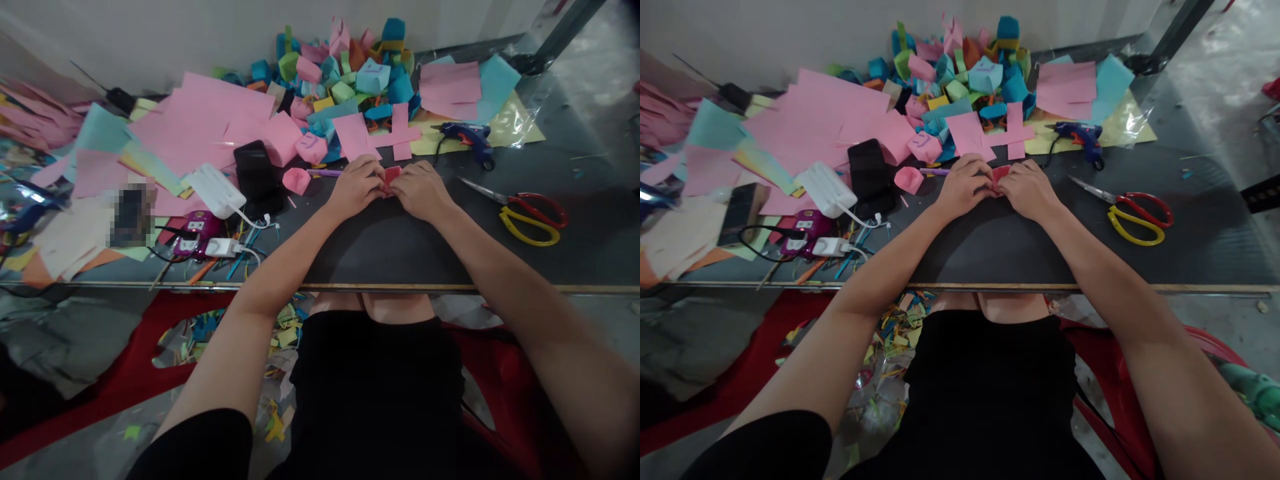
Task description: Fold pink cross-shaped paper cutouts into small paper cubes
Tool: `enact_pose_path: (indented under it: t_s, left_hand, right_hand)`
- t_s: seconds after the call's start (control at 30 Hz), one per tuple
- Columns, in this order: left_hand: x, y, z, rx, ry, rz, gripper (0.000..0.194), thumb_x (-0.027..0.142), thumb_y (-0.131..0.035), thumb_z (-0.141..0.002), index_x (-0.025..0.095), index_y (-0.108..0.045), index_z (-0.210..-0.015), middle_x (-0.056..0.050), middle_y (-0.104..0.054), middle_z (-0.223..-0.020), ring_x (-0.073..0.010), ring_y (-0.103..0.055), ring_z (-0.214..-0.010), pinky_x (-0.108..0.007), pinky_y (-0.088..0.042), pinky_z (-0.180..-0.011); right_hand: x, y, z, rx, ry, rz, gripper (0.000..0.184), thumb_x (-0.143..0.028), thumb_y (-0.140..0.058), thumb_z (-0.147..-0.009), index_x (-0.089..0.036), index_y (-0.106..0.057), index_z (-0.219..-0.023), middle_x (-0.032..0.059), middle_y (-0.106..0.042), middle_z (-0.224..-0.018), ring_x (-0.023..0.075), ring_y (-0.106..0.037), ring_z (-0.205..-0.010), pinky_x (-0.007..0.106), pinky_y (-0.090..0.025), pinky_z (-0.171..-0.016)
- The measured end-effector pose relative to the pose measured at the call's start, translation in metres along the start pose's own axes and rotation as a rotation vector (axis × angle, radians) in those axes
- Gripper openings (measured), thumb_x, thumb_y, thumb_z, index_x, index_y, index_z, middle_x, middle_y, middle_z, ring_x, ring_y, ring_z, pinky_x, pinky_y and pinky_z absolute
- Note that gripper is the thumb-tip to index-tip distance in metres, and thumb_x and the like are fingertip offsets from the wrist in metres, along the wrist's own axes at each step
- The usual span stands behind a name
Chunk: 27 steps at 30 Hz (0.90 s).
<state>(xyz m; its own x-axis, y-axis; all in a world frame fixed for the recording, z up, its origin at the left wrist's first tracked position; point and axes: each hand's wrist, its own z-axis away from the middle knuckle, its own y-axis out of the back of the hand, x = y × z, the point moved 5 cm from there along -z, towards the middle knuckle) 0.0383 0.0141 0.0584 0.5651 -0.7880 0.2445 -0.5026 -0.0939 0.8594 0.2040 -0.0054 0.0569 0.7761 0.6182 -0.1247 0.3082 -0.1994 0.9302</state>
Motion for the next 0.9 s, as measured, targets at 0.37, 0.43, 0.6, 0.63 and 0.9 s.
enact_pose_path:
  t_s: [0.37,0.43,0.6,0.63,0.9]
  left_hand:
    - [-0.004,0.003,0.003,0.058,-0.059,0.068,0.017,0.035,-0.071,-0.102,0.022,-0.077,-0.092,-0.011,-0.074,-0.12,-0.0335,-0.063,-0.13,-0.06,-0.051,-0.116]
    - [-0.004,0.001,0.003,0.065,-0.08,0.064,0.019,0.036,-0.07,-0.103,0.022,-0.077,-0.093,-0.011,-0.074,-0.119,-0.0325,-0.064,-0.129,-0.059,-0.052,-0.116]
    - [-0.001,-0.004,0.002,0.049,-0.064,0.024,0.024,0.044,-0.072,-0.102,0.022,-0.078,-0.097,-0.01,-0.074,-0.122,-0.0327,-0.062,-0.132,-0.058,-0.051,-0.118]
    - [0.0,-0.004,0.002,0.048,-0.057,0.016,0.025,0.046,-0.073,-0.102,0.022,-0.078,-0.098,-0.011,-0.074,-0.124,-0.0332,-0.061,-0.133,-0.058,-0.051,-0.118]
    - [-0.004,-0.005,0.005,0.014,-0.007,-0.038,0.022,0.038,-0.071,-0.103,0.019,-0.081,-0.095,-0.011,-0.075,-0.121,-0.0347,-0.058,-0.137,-0.055,-0.05,-0.117]
  right_hand:
    - [0.01,0.003,0.006,0.038,0.0,-0.163,0.034,-0.043,-0.056,-0.105,-0.026,-0.085,-0.102,0.0121,-0.081,-0.099,0.0349,-0.069,-0.102,0.054,-0.051,-0.094]
    - [0.01,0.003,0.005,0.042,-0.008,-0.174,0.033,-0.042,-0.057,-0.105,-0.025,-0.085,-0.099,0.0121,-0.08,-0.099,0.0346,-0.069,-0.103,0.053,-0.05,-0.094]
    - [0.007,0.003,0.003,0.079,-0.011,-0.165,0.031,-0.037,-0.058,-0.106,-0.026,-0.085,-0.096,0.0098,-0.079,-0.099,0.0325,-0.069,-0.104,0.052,-0.048,-0.096]
    - [0.006,0.003,0.003,0.082,-0.013,-0.158,0.031,-0.037,-0.058,-0.106,-0.026,-0.086,-0.096,0.0099,-0.079,-0.099,0.0322,-0.069,-0.104,0.052,-0.048,-0.096]
    - [0.015,0.004,0.005,0.093,-0.033,-0.181,0.025,-0.047,-0.07,-0.101,-0.029,-0.087,-0.101,0.0076,-0.082,-0.102,0.0331,-0.071,-0.108,0.054,-0.052,-0.099]
